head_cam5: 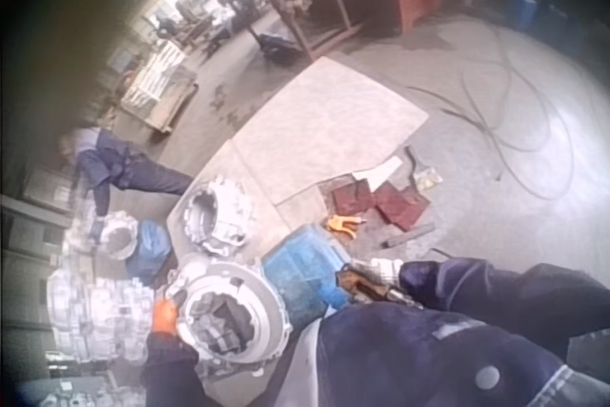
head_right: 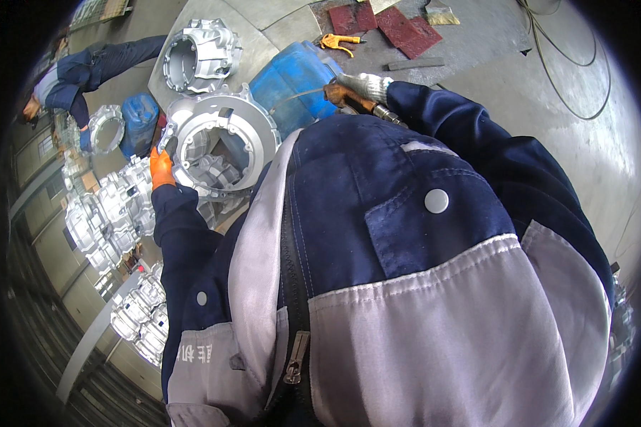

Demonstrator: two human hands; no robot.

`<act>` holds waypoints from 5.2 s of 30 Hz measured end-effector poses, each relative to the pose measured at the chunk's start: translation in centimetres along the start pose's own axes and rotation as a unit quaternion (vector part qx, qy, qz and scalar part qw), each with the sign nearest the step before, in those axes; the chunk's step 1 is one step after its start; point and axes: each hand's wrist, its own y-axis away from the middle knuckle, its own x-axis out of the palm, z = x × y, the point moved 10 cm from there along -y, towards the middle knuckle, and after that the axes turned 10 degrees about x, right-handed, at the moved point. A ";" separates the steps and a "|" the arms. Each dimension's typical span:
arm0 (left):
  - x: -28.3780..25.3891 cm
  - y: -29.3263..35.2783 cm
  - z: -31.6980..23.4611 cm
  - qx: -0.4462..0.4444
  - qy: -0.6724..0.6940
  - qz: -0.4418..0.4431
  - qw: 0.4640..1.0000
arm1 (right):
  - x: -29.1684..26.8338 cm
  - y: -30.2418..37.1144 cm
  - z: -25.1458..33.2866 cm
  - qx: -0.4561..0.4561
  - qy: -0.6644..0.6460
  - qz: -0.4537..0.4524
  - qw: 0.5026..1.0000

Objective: The person repeatedly picks up silver metal housings, wipes them with a cloth, and places them on a table. The person also uses a handheld tool to spray or clean the interior of the housings. A coworker is visible in the background performing similar actions.

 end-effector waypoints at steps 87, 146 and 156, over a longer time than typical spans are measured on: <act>-0.7 5.7 -4.8 0.025 0.036 -0.164 0.985 | 7.2 13.5 4.8 0.104 0.295 -0.029 0.949; -0.6 4.7 -6.1 0.075 -0.085 -0.083 0.990 | 2.9 7.4 -0.8 0.108 0.125 0.090 0.982; -0.1 4.9 -4.9 0.030 0.046 -0.084 0.995 | 14.9 -0.4 7.2 -0.025 0.050 0.248 0.967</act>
